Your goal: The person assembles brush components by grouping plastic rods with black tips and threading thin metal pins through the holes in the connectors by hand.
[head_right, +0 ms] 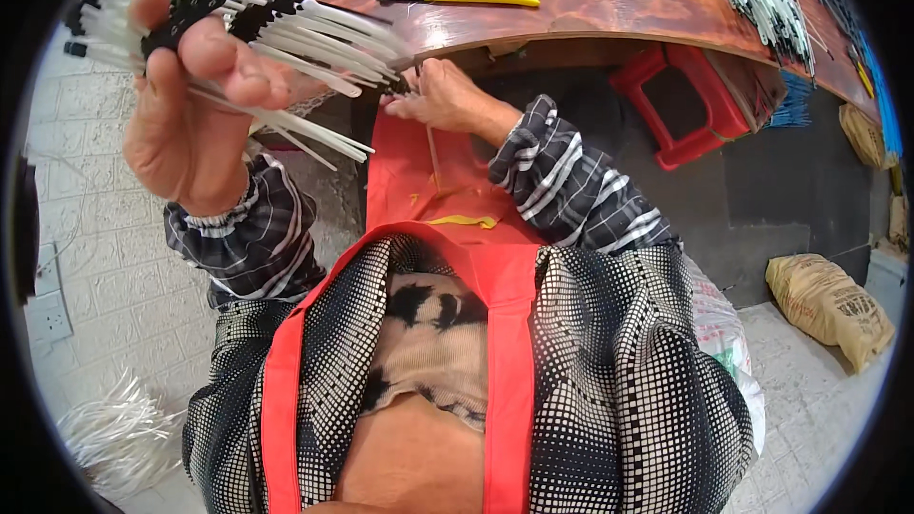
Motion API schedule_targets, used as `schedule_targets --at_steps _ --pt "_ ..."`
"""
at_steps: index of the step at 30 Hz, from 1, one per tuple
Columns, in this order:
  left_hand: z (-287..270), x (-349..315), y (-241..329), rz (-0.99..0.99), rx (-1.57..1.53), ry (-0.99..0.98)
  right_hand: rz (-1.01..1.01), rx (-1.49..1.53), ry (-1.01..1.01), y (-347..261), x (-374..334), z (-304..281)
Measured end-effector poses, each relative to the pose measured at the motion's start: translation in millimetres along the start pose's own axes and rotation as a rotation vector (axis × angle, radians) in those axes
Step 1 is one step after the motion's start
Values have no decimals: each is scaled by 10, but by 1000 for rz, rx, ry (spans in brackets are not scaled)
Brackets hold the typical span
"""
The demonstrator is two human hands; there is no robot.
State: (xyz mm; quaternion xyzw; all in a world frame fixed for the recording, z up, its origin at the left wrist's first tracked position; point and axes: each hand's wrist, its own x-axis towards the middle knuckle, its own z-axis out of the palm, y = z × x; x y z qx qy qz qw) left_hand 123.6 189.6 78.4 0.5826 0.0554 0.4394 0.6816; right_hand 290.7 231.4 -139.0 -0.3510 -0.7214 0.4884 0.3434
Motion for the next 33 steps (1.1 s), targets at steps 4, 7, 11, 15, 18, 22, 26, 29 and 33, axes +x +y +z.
schedule_targets --at_steps 4,7,11,15,18,22,26,29,33 --pt "35 -140 -8 15 102 -227 79 -461 -98 188 -82 -185" --pt "96 -350 -284 13 12 -188 -37 -644 -159 302 -155 -360" --pt "243 -472 -686 -36 76 -94 34 -701 -313 1113 -201 -137" --pt "257 -438 -743 -178 -126 320 202 16 -413 1014 -716 585" --pt "144 -372 -724 -153 -73 438 356 173 -503 498 -730 404" --pt "16 -26 -686 -166 -43 554 -22 -448 -247 294 -889 29" --pt "80 320 -564 -269 -64 476 148 -437 -357 -233 -809 -719" --pt "48 331 -524 -355 -13 455 8 -63 -16 -1099 -577 -1105" --pt "100 444 -506 -373 7 421 -143 -114 376 -1819 -312 -1270"
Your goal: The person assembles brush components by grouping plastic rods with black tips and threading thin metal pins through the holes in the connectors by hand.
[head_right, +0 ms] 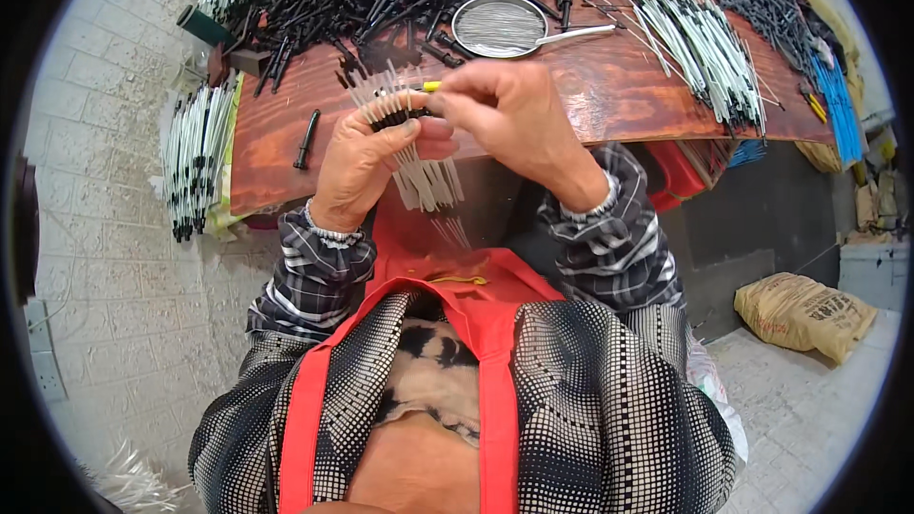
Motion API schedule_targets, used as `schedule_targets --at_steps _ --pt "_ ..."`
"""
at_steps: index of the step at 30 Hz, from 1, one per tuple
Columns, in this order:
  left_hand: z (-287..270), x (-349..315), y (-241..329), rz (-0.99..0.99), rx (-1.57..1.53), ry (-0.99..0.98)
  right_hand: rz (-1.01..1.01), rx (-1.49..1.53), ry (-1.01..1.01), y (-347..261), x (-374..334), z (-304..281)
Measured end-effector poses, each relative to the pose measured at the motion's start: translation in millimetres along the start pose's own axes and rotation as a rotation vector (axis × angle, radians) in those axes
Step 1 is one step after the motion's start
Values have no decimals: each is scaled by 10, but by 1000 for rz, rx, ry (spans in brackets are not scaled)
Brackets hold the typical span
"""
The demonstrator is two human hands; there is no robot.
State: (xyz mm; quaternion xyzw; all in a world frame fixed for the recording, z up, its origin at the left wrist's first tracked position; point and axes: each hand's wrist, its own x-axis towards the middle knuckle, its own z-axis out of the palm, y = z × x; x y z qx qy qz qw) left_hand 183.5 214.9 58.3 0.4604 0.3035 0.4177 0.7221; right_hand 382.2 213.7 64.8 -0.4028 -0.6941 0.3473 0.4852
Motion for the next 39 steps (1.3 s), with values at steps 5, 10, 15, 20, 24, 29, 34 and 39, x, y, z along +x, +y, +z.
schedule_targets --at_steps 5,10,15,20,24,29,34,39 --pt "0 -17 0 7 31 -2 -65 -198 -68 -178 319 21" --pt "-65 -57 -3 -22 67 -31 -96 -62 -176 -54 422 94" --pt "-71 -90 7 -41 104 -66 -177 -115 -315 -24 495 24" --pt "-44 -109 27 -46 186 -40 -111 17 -364 -76 481 51" --pt "-21 -106 61 -43 223 -25 -102 108 -335 -127 481 35" --pt "-4 -106 75 -44 213 -30 -93 203 -352 -145 486 21" --pt "37 -110 56 -43 226 -36 -109 174 -314 -156 491 32" --pt "34 -78 25 -13 274 -38 -137 199 -259 -165 429 47"
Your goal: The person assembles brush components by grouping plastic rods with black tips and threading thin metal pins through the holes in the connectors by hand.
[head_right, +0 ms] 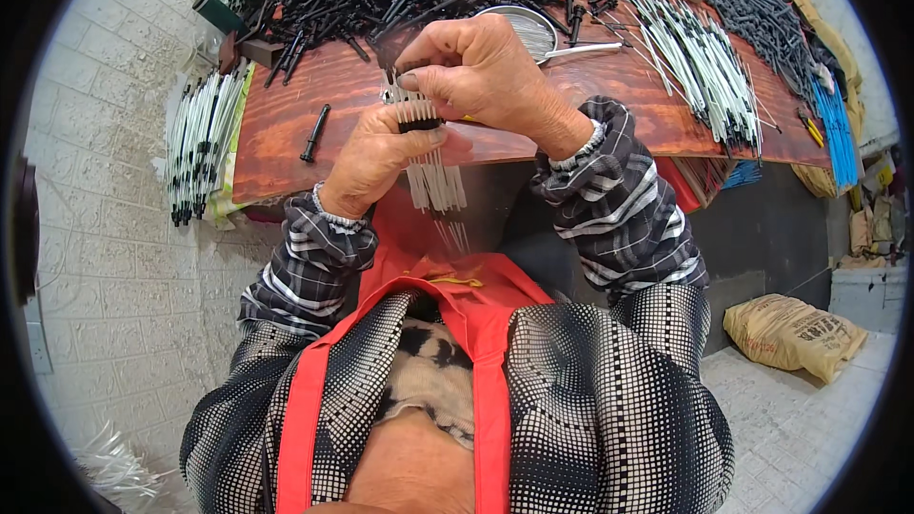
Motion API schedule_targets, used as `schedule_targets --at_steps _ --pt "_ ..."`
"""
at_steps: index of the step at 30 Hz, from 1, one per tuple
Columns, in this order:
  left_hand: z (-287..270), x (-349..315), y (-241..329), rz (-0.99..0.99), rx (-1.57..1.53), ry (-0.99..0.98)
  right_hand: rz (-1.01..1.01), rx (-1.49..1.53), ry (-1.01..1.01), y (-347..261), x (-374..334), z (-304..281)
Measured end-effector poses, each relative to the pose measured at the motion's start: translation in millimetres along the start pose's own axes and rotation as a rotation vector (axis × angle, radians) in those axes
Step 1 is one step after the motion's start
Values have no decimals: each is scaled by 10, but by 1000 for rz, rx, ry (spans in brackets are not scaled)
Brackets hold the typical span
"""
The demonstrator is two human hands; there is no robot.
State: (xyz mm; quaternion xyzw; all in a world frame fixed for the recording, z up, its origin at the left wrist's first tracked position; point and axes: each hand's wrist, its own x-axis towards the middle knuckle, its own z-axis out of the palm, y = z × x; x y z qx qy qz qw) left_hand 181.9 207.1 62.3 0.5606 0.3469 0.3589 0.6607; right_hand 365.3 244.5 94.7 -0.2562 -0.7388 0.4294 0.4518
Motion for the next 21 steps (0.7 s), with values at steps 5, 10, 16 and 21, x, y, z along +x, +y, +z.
schedule_targets --at_steps 5,10,16,21 --pt "53 -15 57 -15 -18 0 -22 0 12 17 15 -26" --pt "63 -40 64 -11 -8 -2 -30 -42 -59 -74 24 -45" --pt "89 -12 117 15 104 -17 -298 -284 -18 -1 33 -87" --pt "96 104 46 20 45 -25 -331 -307 3 97 64 -143"
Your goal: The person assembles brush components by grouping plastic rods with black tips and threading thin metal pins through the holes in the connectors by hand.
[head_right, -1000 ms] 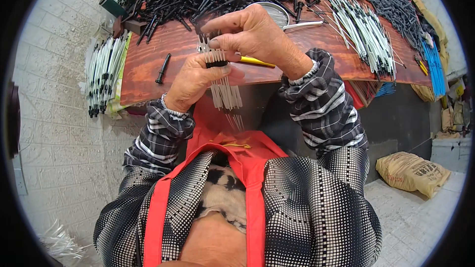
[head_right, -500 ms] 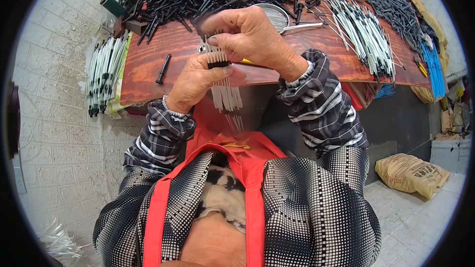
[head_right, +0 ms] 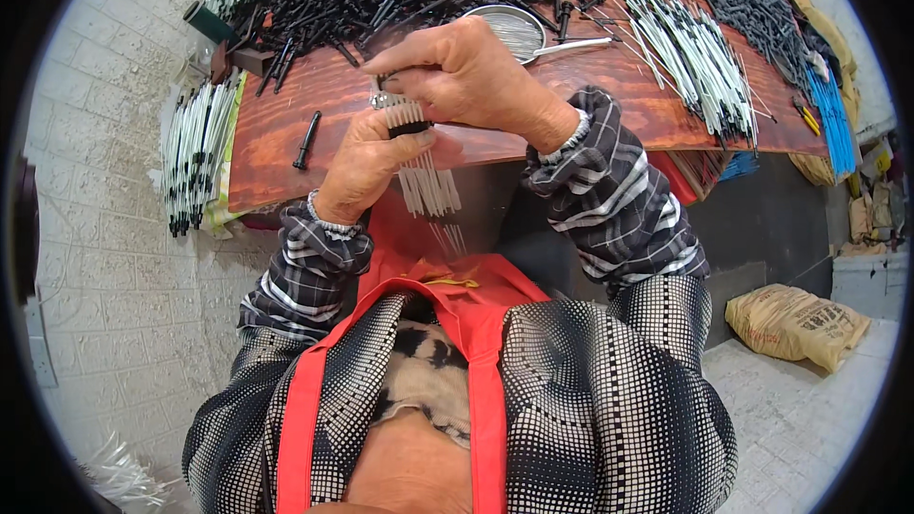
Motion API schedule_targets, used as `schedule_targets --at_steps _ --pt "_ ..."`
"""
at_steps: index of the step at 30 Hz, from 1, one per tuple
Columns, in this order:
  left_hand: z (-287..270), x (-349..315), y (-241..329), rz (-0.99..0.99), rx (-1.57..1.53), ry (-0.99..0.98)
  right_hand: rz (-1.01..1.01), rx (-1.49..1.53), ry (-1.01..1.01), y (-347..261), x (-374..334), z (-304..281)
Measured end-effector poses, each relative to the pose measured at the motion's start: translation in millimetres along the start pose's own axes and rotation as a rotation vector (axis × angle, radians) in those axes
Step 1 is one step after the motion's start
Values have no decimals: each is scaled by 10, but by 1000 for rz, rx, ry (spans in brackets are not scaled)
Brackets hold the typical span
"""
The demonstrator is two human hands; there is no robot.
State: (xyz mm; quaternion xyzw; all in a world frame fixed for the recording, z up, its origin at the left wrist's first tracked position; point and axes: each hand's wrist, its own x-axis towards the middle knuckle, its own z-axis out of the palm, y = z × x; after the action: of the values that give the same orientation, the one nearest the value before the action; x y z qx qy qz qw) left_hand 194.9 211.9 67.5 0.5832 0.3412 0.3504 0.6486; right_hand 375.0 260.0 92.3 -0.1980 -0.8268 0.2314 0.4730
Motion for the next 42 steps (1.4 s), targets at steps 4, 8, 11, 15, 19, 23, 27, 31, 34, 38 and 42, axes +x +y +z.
schedule_targets --at_steps 4,8,11,15,19,23,27,31,34,38,42 --pt "-12 64 -28 -29 92 75 63 137 53 -44 12 -52" --pt "-40 111 -110 -33 -82 114 170 180 251 215 34 -377" --pt "-94 150 -115 -24 -63 107 595 109 276 773 109 -765" --pt "-82 209 -93 -26 -85 93 757 -358 -90 1554 63 -842" --pt "-150 177 -70 -29 -106 90 671 -572 -282 1832 89 -642" --pt "-207 191 -76 -24 -94 66 656 -726 -296 1910 89 -563" --pt "-233 131 -39 -37 -86 56 648 -856 -336 1840 119 -422" --pt "-187 138 -26 -42 -104 47 662 -860 -339 1914 69 -459" --pt "-161 111 -48 -36 -110 47 622 -793 -240 1815 45 -497" --pt "-108 119 -95 -9 -121 36 602 -564 -20 1412 27 -675" --pt "-71 113 -134 12 -137 62 619 -202 13 682 0 -775"
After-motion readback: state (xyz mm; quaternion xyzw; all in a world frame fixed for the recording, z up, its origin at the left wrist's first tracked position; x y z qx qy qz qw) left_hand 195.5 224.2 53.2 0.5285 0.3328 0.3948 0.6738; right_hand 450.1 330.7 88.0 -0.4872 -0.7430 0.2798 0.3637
